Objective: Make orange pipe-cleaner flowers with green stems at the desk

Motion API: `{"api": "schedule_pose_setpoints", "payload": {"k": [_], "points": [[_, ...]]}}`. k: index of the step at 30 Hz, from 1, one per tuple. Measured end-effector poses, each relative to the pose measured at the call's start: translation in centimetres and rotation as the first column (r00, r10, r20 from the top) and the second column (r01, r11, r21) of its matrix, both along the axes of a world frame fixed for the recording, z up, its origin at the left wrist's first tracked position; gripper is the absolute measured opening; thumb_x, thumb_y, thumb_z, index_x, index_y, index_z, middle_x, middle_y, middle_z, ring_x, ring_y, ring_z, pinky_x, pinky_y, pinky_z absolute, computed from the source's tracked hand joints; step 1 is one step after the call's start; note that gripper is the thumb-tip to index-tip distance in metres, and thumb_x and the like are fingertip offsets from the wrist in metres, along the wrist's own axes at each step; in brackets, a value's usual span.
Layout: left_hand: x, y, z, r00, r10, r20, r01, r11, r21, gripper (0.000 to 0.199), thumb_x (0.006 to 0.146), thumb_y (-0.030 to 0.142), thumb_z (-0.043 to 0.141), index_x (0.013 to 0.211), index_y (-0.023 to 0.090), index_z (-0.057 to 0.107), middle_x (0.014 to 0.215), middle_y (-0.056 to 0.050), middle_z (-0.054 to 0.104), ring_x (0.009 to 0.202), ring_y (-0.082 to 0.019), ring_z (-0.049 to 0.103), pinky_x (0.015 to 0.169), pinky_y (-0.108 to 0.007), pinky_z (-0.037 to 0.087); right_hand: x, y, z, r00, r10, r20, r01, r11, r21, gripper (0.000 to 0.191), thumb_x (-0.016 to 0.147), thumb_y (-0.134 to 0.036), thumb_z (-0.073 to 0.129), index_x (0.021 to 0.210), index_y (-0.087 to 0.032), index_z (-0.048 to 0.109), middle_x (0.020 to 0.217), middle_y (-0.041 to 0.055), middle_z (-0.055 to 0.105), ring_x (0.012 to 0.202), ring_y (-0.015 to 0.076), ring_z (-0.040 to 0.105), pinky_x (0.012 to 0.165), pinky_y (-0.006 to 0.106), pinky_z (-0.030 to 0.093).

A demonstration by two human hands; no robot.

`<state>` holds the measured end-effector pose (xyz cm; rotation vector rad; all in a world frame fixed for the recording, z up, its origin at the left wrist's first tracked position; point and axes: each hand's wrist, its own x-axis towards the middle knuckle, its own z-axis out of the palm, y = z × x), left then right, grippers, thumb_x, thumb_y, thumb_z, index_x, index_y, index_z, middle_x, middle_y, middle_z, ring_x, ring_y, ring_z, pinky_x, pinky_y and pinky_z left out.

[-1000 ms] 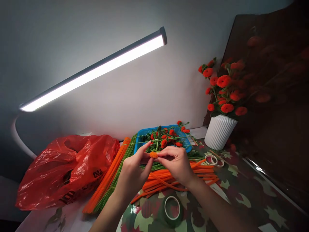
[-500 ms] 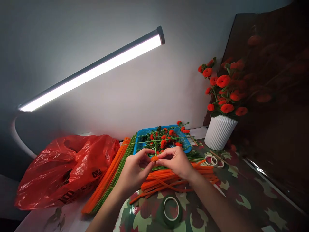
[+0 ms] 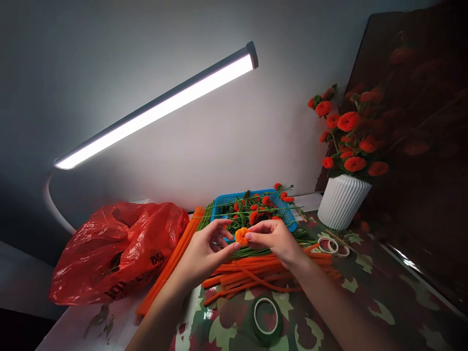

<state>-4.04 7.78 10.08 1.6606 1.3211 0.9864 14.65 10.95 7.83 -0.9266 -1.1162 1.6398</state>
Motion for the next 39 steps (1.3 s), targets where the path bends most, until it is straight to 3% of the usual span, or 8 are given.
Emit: {"api": "schedule_pose_setpoints", "payload": {"k": [5,8,11,14,18,27,34,39], "points": [[0.5,-0.4,0.6,0.964,-0.108,0.245,0.154,0.972,-0.176,0.04,0.072,0.042,0.071,0.101,0.015,0.062,0.084,-0.006,0.066,0.066,-0.013,0.062,0.06,-0.025,0.051,-0.1,-0.7,0.4,0.995,0.089,0.033,-0.093,0.984,0.155,0.037,0.054,-0.042,0.083,0.075,-0.013,0.072,0.07,0.0053,0.071,0.067,0.0182,0.068,0.068,0.032,0.057],[1.1,-0.3,0.5,0.939,-0.076,0.337,0.15,0.968,-0.201,0.036,0.07,0.039,0.074,0.092,0.014,0.064,0.076,-0.004,0.066,0.064,-0.012,0.061,0.06,-0.024,0.051,0.1,-1.3,1.0,0.99,-0.046,0.135,-0.006,0.931,0.365,0.035,0.064,-0.041,0.078,0.087,-0.014,0.071,0.079,0.006,0.07,0.072,0.0181,0.067,0.068,0.032,0.056],[1.4,0.0,0.0,0.929,-0.002,0.371,0.078,0.978,-0.191,0.038,0.065,0.039,0.078,0.09,0.014,0.064,0.076,-0.004,0.067,0.065,-0.012,0.063,0.061,-0.024,0.052,0.4,-1.9,1.7,0.918,-0.283,0.279,0.015,0.726,0.687,0.037,0.069,-0.029,0.077,0.103,-0.019,0.067,0.092,0.0059,0.066,0.081,0.0173,0.063,0.074,0.031,0.055],[1.6,0.1,-0.5,0.929,0.029,0.369,0.033,0.986,-0.161,0.04,0.062,0.039,0.081,0.088,0.013,0.066,0.08,-0.006,0.07,0.072,-0.016,0.066,0.067,-0.028,0.054,0.5,-2.3,1.8,0.828,-0.399,0.393,-0.169,0.49,0.855,0.035,0.077,-0.017,0.068,0.111,-0.021,0.063,0.098,0.0062,0.062,0.09,0.0181,0.061,0.08,0.031,0.054],[2.2,-0.2,-0.6,0.918,0.073,0.391,-0.023,0.991,-0.129,0.039,0.055,0.038,0.084,0.079,0.012,0.068,0.075,-0.006,0.071,0.072,-0.018,0.066,0.07,-0.029,0.054,-0.1,-2.6,0.6,0.746,-0.543,0.385,-0.232,0.329,0.915,0.026,0.085,-0.01,0.053,0.107,-0.018,0.064,0.088,0.0067,0.06,0.082,0.0178,0.06,0.073,0.03,0.055],[2.9,-1.0,-0.4,0.87,0.181,0.459,-0.115,0.979,-0.168,0.04,0.047,0.037,0.087,0.069,0.01,0.068,0.067,-0.006,0.069,0.063,-0.016,0.064,0.063,-0.027,0.051,-0.8,-2.1,-0.8,0.756,-0.597,0.268,-0.183,0.201,0.962,0.024,0.087,-0.011,0.048,0.104,-0.019,0.064,0.092,0.0078,0.064,0.085,0.0193,0.064,0.076,0.031,0.057],[2.7,-1.3,-0.5,0.899,0.128,0.42,-0.104,0.991,-0.079,0.04,0.051,0.041,0.085,0.07,0.011,0.067,0.068,-0.008,0.069,0.067,-0.019,0.066,0.064,-0.027,0.051,-0.8,-1.8,-1.1,0.774,-0.568,0.278,-0.168,0.239,0.956,0.022,0.088,-0.019,0.052,0.106,-0.022,0.064,0.097,0.0077,0.065,0.089,0.0208,0.066,0.076,0.032,0.058],[2.6,-1.8,-0.3,0.922,0.115,0.37,-0.121,0.993,-0.007,0.036,0.058,0.036,0.082,0.077,0.012,0.064,0.069,-0.006,0.068,0.065,-0.016,0.063,0.061,-0.024,0.049,-1.1,-2.1,-1.3,0.77,-0.622,0.143,-0.1,0.104,0.99,0.026,0.087,-0.017,0.054,0.11,-0.022,0.064,0.103,0.0076,0.069,0.094,0.0213,0.068,0.082,0.033,0.058]]}}
